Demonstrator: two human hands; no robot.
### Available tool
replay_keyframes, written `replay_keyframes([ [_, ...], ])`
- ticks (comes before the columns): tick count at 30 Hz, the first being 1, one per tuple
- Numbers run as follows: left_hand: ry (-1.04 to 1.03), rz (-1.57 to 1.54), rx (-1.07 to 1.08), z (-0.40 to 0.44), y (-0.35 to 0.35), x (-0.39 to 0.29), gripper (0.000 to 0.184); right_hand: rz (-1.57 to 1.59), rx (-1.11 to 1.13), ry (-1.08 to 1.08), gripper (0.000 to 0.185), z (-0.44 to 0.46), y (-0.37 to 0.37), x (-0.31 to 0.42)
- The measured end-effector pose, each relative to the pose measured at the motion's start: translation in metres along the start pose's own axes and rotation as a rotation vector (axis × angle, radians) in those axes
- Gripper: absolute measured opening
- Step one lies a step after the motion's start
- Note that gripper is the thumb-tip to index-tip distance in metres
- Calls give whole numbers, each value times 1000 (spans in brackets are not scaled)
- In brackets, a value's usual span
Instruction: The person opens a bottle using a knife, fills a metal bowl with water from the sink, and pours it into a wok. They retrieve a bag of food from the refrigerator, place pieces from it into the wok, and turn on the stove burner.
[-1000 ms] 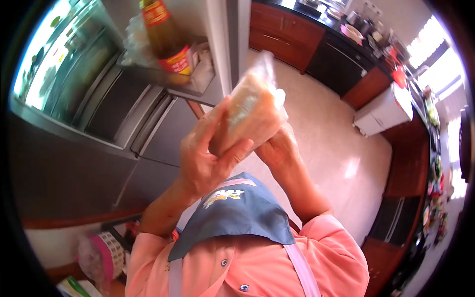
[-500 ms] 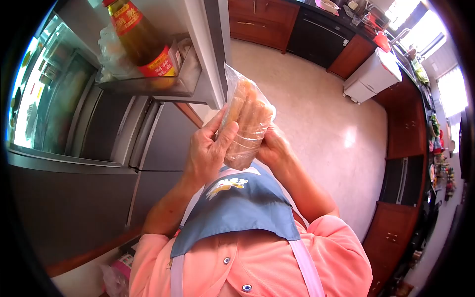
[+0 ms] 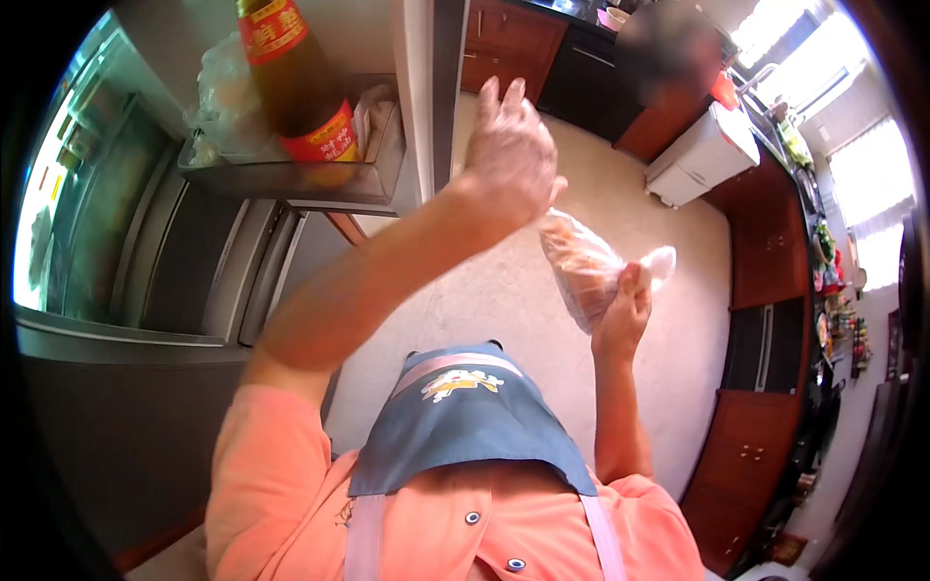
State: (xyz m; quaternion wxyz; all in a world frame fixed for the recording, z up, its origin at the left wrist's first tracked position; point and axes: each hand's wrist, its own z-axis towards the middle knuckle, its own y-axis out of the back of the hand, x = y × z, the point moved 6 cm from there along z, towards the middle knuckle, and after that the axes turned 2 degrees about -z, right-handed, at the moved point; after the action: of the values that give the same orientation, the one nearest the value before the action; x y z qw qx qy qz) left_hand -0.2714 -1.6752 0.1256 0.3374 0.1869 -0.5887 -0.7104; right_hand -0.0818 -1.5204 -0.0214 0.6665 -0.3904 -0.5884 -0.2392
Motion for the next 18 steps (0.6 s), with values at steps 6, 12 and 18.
replay_keyframes([
  [6,72,970,650,96,-77,73,68,-301,-18,13,30,8,56,-44],
  [12,-44,782,367,24,-46,39,51,-207,146,-19,32,25,60,-61],
  [18,95,693,52,-138,11,9,49,-160,323,-29,35,37,10,-60],
])
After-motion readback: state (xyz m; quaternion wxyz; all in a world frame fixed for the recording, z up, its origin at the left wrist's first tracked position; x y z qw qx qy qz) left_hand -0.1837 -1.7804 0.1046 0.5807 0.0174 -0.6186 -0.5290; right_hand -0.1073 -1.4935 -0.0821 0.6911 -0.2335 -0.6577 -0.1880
